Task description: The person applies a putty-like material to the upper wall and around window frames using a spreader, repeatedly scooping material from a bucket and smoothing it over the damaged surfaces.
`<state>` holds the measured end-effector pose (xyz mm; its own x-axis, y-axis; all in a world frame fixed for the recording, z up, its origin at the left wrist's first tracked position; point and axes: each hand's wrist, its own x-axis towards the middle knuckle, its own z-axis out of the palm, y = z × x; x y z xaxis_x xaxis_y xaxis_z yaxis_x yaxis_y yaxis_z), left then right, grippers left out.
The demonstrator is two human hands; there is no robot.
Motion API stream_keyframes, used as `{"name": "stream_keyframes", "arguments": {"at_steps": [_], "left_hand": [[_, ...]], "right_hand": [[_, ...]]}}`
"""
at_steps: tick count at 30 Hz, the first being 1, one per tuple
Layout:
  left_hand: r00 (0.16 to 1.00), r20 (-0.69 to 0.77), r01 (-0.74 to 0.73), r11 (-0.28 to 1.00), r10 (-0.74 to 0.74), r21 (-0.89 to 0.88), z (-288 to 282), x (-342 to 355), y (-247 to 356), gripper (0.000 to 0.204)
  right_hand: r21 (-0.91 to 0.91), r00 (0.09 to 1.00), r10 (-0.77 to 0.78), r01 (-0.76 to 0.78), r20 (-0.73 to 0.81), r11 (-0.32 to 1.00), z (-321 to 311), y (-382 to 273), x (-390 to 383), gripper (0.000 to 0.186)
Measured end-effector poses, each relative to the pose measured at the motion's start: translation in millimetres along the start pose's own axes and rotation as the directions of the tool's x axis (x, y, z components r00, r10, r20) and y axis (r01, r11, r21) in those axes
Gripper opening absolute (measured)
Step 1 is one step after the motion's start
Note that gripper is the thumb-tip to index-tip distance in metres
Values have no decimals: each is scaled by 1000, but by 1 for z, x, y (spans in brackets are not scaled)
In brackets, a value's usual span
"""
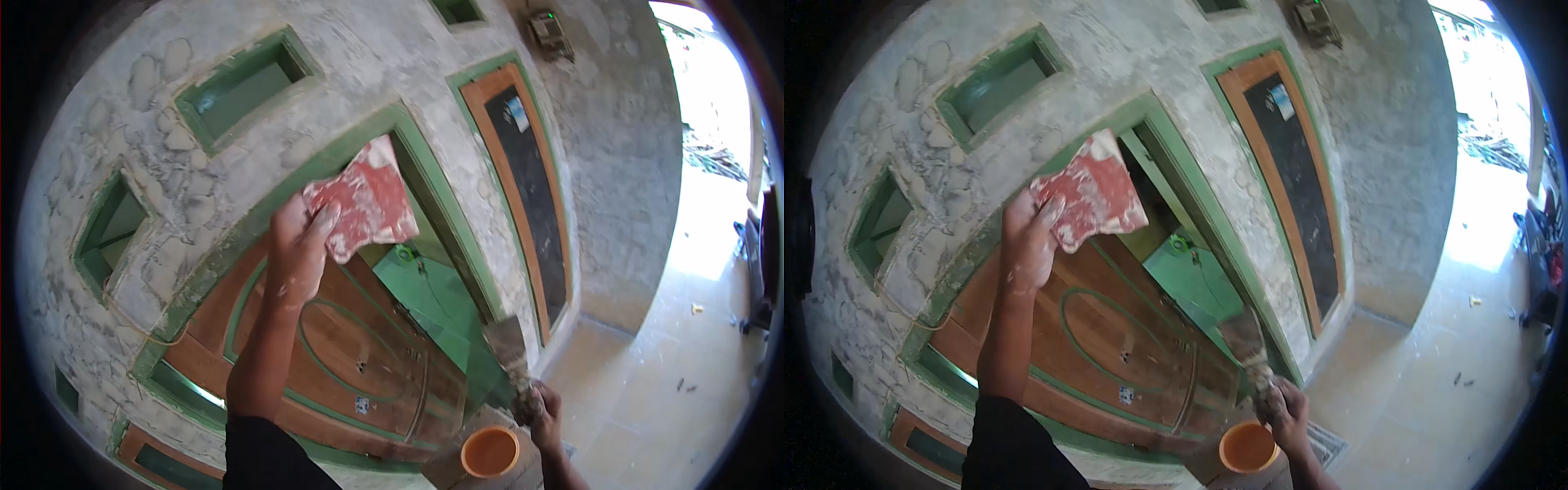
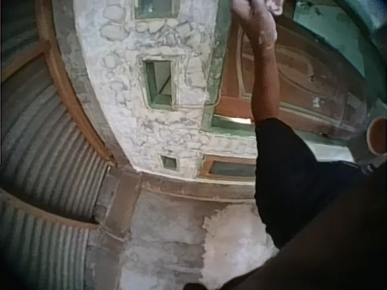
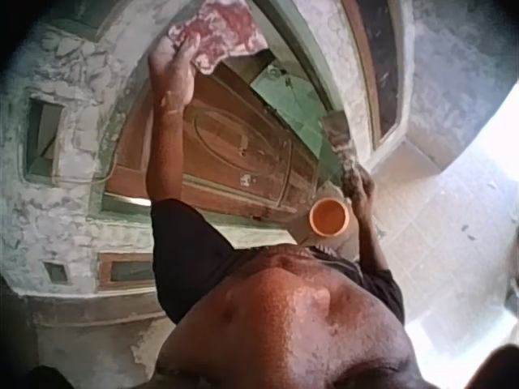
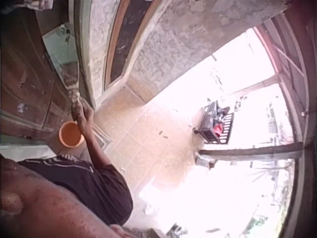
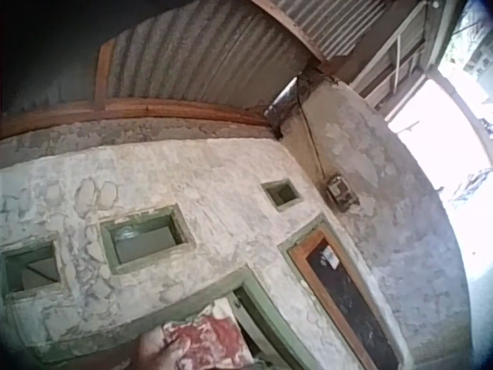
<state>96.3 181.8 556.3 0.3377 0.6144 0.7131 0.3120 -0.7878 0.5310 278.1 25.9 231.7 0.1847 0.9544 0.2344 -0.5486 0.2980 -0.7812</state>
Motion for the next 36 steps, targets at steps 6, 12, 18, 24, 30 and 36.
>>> {"name": "stream_keyframes", "arguments": {"at_steps": [6,12,18,24,30,36], "left_hand": [[963,141,270,813,-230,-516,9,-79,17,23],[963,261,65,998,-63,2,-4,-142,21,22],[903,422,-144,984,87,106,-10,-183,5,17],[690,456,724,547,-562,-421,-38,-189,-9,18],[563,556,818,319,-611,-479,-56,-191,-3,15],[675,360,727,495,-644,-476,-64,-212,-15,15]], "right_hand": [[-68,993,26,-18,114,997,52,-53,5,33],[-15,990,60,-59,127,998,73,-60,-8,35],[82,992,46,-56,118,995,79,-68,-11,36],[-283,984,-174,157,-36,946,90,-51,-17,30],[-791,866,-476,395,152,467,81,-13,-19,43],[-762,915,-402,278,25,586,61,-11,-43,36]]}}
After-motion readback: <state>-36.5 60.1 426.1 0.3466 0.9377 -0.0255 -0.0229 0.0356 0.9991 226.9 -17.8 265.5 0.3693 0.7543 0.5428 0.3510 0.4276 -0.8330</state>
